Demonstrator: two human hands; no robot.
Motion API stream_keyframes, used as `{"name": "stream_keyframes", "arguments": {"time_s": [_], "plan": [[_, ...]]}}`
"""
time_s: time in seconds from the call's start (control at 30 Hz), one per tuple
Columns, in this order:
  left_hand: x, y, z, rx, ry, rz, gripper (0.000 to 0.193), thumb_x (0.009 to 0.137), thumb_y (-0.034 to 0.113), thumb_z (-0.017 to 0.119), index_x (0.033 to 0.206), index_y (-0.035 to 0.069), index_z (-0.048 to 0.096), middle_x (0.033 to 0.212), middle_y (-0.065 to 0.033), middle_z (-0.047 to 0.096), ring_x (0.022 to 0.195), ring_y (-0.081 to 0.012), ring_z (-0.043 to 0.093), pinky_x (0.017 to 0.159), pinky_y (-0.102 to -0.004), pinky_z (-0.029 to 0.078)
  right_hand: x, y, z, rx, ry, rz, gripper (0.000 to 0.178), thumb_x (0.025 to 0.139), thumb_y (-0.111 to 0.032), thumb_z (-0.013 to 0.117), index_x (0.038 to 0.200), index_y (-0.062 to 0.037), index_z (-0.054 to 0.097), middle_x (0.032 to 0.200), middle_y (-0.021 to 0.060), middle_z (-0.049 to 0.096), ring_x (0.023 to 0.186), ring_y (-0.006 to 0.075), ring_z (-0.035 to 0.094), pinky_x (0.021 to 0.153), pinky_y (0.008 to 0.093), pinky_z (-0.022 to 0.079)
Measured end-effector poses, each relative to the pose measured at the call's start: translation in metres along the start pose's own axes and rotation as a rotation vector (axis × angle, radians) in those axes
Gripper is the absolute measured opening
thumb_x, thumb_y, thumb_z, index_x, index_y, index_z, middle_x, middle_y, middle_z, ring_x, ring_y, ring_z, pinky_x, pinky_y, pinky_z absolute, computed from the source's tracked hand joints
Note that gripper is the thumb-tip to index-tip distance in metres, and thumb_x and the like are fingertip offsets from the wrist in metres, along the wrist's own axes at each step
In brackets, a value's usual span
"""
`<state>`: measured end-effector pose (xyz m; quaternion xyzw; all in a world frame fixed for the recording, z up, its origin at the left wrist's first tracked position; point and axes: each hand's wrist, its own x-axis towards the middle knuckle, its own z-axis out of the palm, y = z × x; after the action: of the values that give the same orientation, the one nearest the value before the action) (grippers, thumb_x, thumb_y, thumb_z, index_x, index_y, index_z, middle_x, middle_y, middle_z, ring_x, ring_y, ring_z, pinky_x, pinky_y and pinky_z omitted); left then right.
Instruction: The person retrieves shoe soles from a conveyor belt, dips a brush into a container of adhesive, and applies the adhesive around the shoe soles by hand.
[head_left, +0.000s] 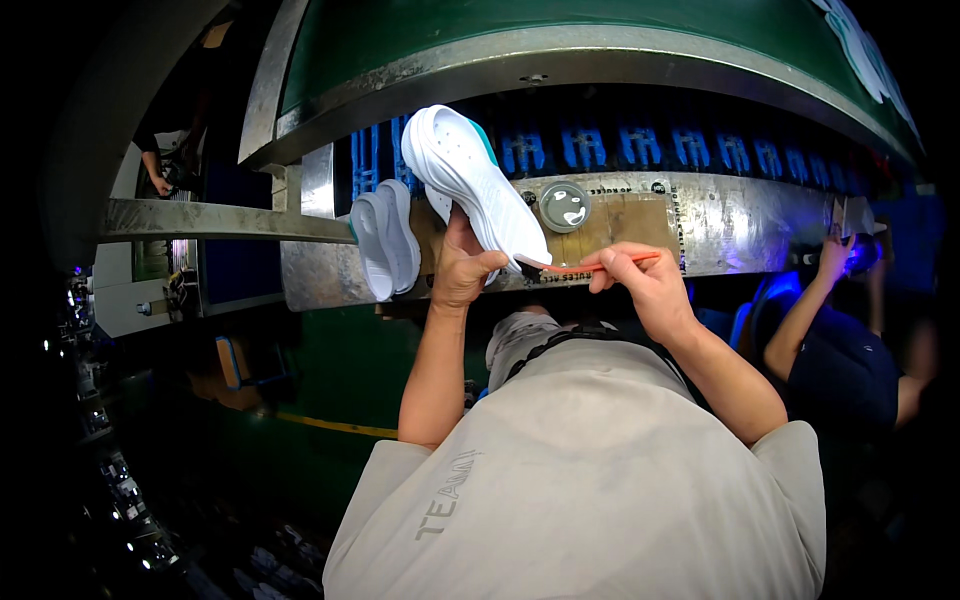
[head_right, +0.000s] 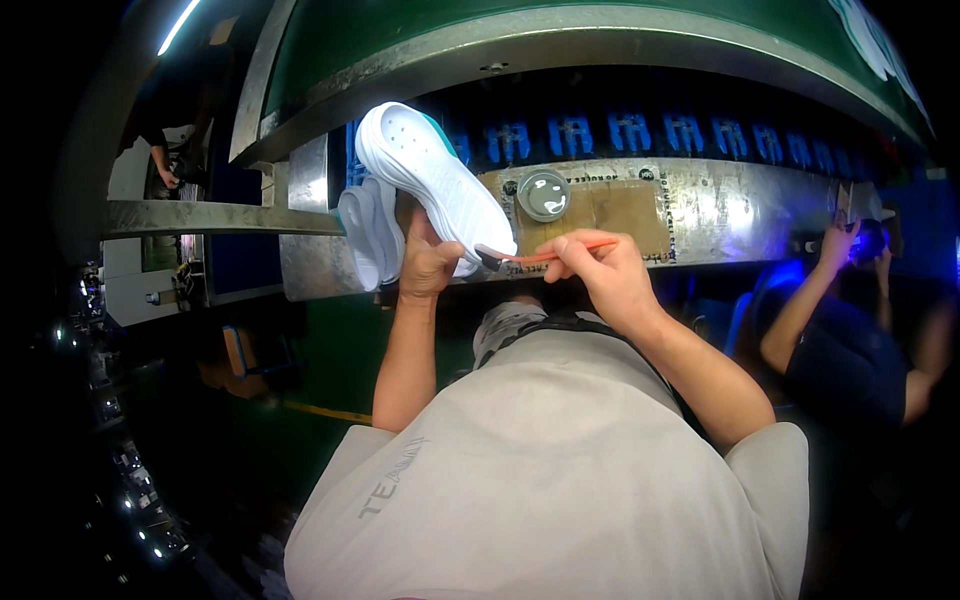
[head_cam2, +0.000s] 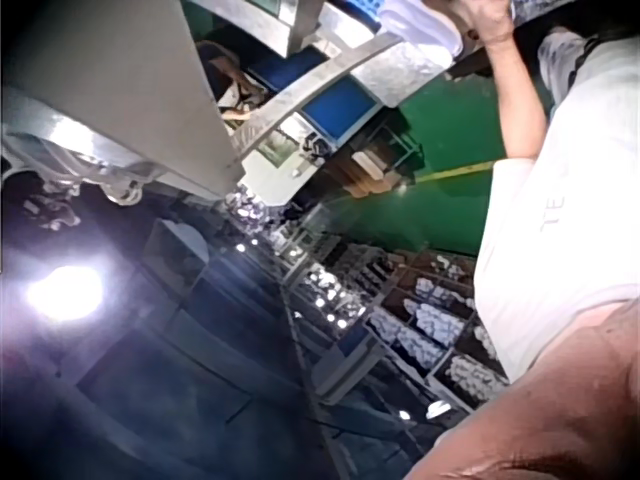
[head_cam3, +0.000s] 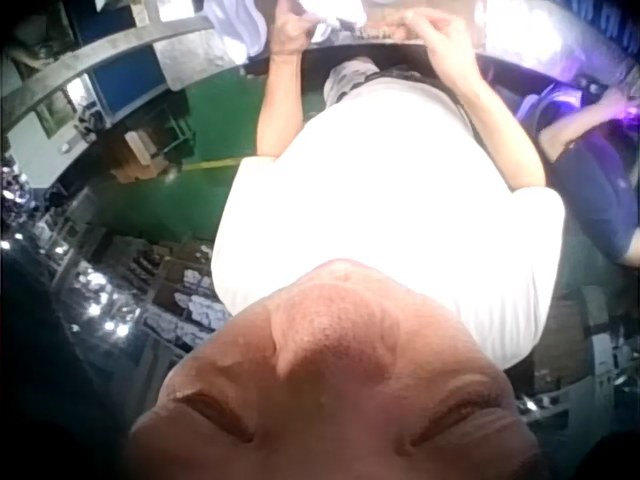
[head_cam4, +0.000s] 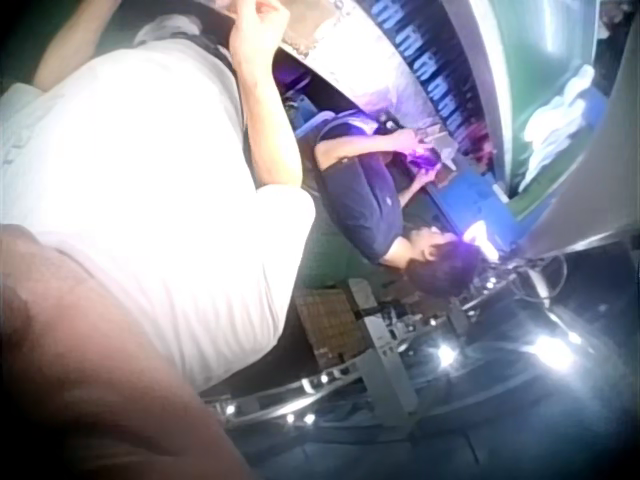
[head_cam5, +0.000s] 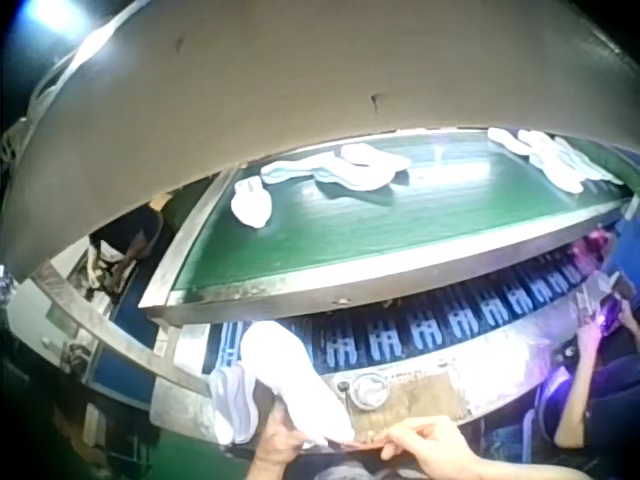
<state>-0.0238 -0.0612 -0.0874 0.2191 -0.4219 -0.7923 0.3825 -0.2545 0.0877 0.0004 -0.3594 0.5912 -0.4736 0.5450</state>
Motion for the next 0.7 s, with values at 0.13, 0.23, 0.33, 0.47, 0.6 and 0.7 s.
{"name": "stream_keyframes", "arguments": {"time_s": [0.13, 0.23, 0.33, 0.47, 0.6, 0.7], "plan": [[-0.004, -0.006, 0.002, 0.065, -0.021, -0.011, 0.105, 0.073, 0.019, 0.095, 0.159, 0.005, 0.037, 0.146, -0.0092, 0.055, 0.137, -0.0258, 0.053, 0.118, -0.0404, 0.039, 0.004, -0.003, 0.013, 0.396, 0.084, 0.078, 0.032, 0.107, -0.024, 0.058, 0.109, 0.0024, 0.076, 0.088, 0.0059, 0.073, 0.083, 0.0111, 0.063, 0.082, 0.0272, 0.05], [-0.008, -0.01, 0.004, 0.076, -0.038, -0.053, 0.114, 0.073, 0.022, 0.097, 0.164, 0.004, 0.03, 0.152, -0.0084, 0.052, 0.14, -0.0227, 0.05, 0.12, -0.0394, 0.037, 0.008, -0.001, 0.017, 0.515, 0.114, 0.078, 0.032, 0.108, -0.024, 0.058, 0.111, 0.0016, 0.075, 0.089, 0.0051, 0.072, 0.084, 0.0103, 0.061, 0.082, 0.0271, 0.049], [-0.012, -0.012, 0.002, 0.099, -0.076, -0.013, 0.114, 0.081, 0.033, 0.091, 0.167, 0.004, 0.022, 0.155, -0.0096, 0.048, 0.141, -0.0217, 0.049, 0.12, -0.038, 0.035, 0.015, 0.002, 0.011, 0.449, 0.103, 0.027, 0.031, 0.108, -0.024, 0.057, 0.113, 0.0004, 0.075, 0.09, 0.0046, 0.073, 0.085, 0.0098, 0.061, 0.082, 0.0272, 0.049], [-0.028, 0.009, 0.013, 0.003, -0.063, -0.16, 0.095, 0.101, 0.057, 0.053, 0.167, -0.001, 0.016, 0.159, -0.017, 0.043, 0.141, -0.0242, 0.048, 0.117, -0.0375, 0.04, 0.018, -0.03, -0.016, -0.097, -0.02, -0.302, 0.024, 0.104, -0.018, 0.062, 0.112, -0.0001, 0.076, 0.092, 0.0065, 0.073, 0.09, 0.0143, 0.066, 0.087, 0.0305, 0.052], [-0.036, 0.035, 0.016, -0.318, -0.064, -0.532, 0.085, 0.103, 0.062, 0.035, 0.153, -0.007, 0.04, 0.126, -0.0298, 0.065, 0.095, -0.0396, 0.074, 0.064, -0.0469, 0.066, 0.036, -0.073, -0.033, -0.575, -0.452, -0.676, 0.018, 0.094, -0.009, 0.073, 0.111, -0.004, 0.076, 0.096, 0.007, 0.074, 0.092, 0.0224, 0.066, 0.086, 0.0345, 0.052], [-0.031, 0.045, 0.017, -0.138, -0.223, -0.511, 0.079, 0.103, 0.057, 0.038, 0.145, -0.01, 0.046, 0.115, -0.0356, 0.066, 0.084, -0.0464, 0.074, 0.045, -0.0458, 0.062, 0.051, -0.083, -0.027, -0.685, -0.678, -0.77, 0.023, 0.088, -0.007, 0.077, 0.111, -0.0069, 0.077, 0.097, 0.0053, 0.074, 0.092, 0.0268, 0.064, 0.086, 0.037, 0.053]]}}
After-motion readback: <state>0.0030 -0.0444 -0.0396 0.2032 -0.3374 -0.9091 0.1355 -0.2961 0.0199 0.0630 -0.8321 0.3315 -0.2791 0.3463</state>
